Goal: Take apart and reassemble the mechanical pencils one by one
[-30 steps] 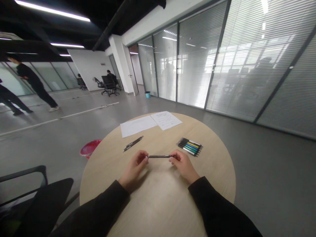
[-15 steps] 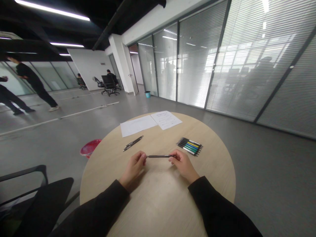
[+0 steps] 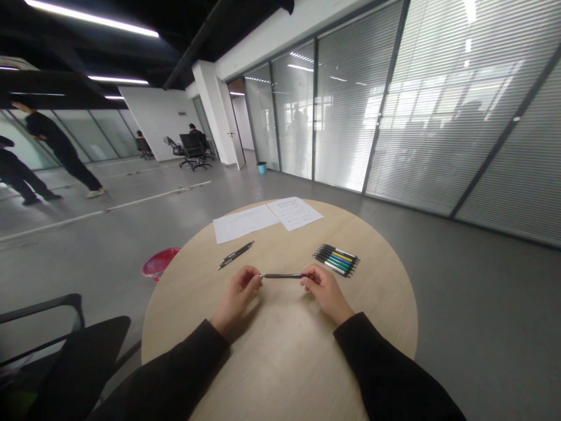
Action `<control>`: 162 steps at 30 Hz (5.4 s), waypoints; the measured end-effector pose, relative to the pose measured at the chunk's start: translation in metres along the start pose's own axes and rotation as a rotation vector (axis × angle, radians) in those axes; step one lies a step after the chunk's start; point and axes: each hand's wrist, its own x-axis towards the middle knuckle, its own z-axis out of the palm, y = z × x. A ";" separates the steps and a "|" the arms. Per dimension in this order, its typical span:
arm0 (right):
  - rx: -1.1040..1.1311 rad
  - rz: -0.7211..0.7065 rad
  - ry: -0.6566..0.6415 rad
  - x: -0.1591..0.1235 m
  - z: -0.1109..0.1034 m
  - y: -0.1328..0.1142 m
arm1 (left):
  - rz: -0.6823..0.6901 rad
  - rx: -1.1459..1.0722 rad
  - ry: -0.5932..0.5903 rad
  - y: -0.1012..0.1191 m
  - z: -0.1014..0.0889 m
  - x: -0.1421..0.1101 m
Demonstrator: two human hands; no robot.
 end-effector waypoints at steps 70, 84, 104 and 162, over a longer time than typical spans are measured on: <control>-0.007 -0.019 0.065 -0.001 -0.003 -0.002 | -0.102 -0.048 0.046 0.002 -0.004 0.005; 0.065 0.008 0.138 0.002 -0.011 0.010 | 0.094 0.726 -0.178 -0.009 -0.018 0.017; 0.080 0.039 0.127 0.000 -0.010 0.003 | 0.143 0.671 -0.343 -0.016 -0.019 0.022; 0.035 0.044 0.120 0.001 -0.008 0.002 | 0.000 0.008 -0.017 -0.011 -0.026 0.019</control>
